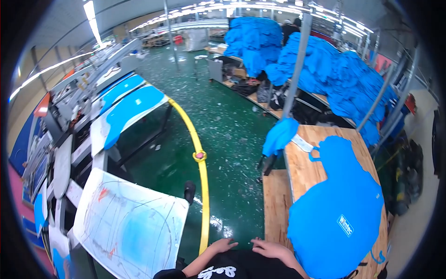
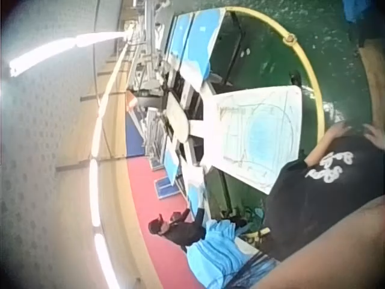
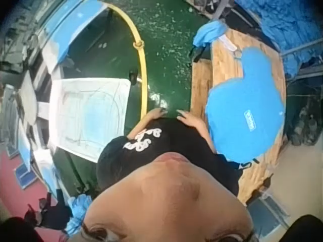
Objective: Operating a screen printing machine to print on blue fabric panels.
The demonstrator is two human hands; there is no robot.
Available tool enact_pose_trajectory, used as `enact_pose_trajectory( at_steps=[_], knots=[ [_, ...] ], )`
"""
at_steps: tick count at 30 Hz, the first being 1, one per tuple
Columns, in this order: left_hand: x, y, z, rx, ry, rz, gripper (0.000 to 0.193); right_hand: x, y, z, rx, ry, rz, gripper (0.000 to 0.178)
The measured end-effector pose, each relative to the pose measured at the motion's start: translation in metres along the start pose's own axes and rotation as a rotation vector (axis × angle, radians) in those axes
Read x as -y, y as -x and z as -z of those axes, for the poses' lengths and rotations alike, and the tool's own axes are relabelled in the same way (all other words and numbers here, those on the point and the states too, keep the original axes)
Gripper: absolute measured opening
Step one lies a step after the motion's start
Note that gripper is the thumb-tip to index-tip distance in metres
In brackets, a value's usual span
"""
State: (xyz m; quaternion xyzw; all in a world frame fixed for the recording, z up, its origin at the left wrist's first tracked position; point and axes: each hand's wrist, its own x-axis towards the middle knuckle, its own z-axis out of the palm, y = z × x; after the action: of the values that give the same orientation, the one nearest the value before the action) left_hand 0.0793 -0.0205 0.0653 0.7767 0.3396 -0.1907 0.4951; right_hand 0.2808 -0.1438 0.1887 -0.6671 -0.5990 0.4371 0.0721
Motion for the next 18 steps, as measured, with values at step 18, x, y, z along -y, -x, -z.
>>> enact_pose_trajectory(
  at_steps=[18],
  knots=[
    [-0.151,0.456,0.141,-0.079,-0.146,-0.999,0.037,0.094,0.111,0.249,0.172,-0.363,1.335,0.039]
  ],
)
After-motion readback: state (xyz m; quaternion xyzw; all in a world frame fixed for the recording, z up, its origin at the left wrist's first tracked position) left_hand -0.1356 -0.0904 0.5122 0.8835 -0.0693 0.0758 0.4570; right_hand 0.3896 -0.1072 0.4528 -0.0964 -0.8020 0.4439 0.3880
